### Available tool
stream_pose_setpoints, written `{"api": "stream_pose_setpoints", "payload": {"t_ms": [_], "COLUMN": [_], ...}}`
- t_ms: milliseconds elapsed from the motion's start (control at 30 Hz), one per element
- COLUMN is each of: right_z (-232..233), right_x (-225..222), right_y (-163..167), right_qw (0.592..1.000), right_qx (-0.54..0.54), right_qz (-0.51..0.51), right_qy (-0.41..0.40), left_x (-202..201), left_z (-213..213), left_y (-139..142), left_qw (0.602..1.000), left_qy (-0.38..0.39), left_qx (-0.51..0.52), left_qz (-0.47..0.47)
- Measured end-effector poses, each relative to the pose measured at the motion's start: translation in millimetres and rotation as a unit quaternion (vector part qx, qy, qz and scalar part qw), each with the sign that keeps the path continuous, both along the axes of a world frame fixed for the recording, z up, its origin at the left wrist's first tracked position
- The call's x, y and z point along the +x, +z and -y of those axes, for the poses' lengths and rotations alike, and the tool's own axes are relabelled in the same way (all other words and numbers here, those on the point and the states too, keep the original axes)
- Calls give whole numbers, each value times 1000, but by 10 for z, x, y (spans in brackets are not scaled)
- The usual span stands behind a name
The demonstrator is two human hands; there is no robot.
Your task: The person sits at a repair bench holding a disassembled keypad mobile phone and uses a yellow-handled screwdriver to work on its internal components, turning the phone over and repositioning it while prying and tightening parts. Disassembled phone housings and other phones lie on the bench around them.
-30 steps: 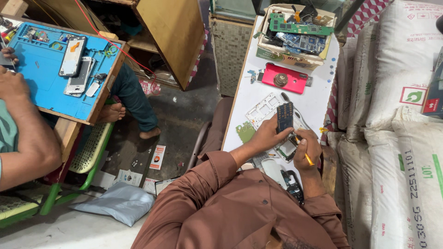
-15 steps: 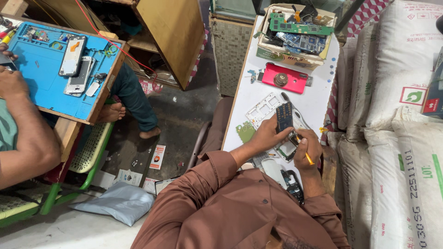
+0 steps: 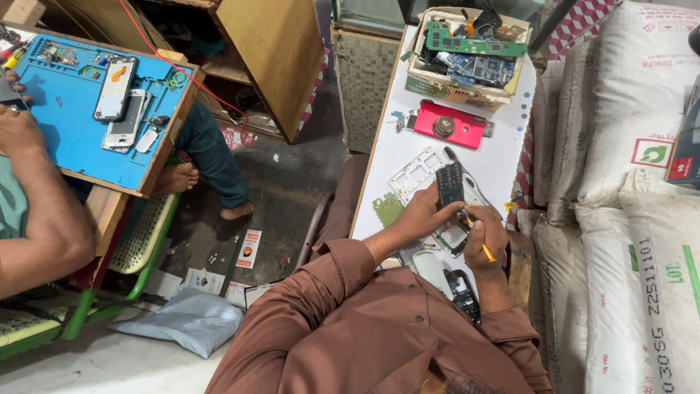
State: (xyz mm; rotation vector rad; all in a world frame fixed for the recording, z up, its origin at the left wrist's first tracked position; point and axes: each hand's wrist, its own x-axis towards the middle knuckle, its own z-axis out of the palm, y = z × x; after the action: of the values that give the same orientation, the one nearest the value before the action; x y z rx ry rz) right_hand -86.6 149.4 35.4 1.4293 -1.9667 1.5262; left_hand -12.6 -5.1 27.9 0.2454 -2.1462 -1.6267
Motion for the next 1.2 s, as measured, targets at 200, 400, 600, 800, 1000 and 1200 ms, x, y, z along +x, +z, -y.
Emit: {"api": "stream_pose_setpoints", "payload": {"t_ms": [200, 400, 600, 800, 1000, 1200], "right_z": [-4, 7, -3, 0, 9, 6], "right_x": [-8, -19, 7, 20, 11, 8], "right_y": [-36, -57, -17, 0, 8, 19], "right_qw": [1000, 1000, 1000, 999, 1000, 999], "right_qx": [6, 2, 13, 18, 3, 6], "right_qz": [3, -8, 2, 1, -19, -43], "right_qy": [-4, -16, -24, -33, -23, -20], "left_x": [-5, 10, 5, 0, 15, 18], "left_z": [-4, -1, -2, -8, -12, -6], "left_y": [32, 34, 0, -13, -6, 7], "left_qw": [997, 998, 997, 996, 998, 996], "left_qy": [-28, -27, -31, -32, -12, -32], "left_qx": [58, 57, 72, 88, 60, 78], "left_qz": [46, 28, 9, 1, -11, -1]}}
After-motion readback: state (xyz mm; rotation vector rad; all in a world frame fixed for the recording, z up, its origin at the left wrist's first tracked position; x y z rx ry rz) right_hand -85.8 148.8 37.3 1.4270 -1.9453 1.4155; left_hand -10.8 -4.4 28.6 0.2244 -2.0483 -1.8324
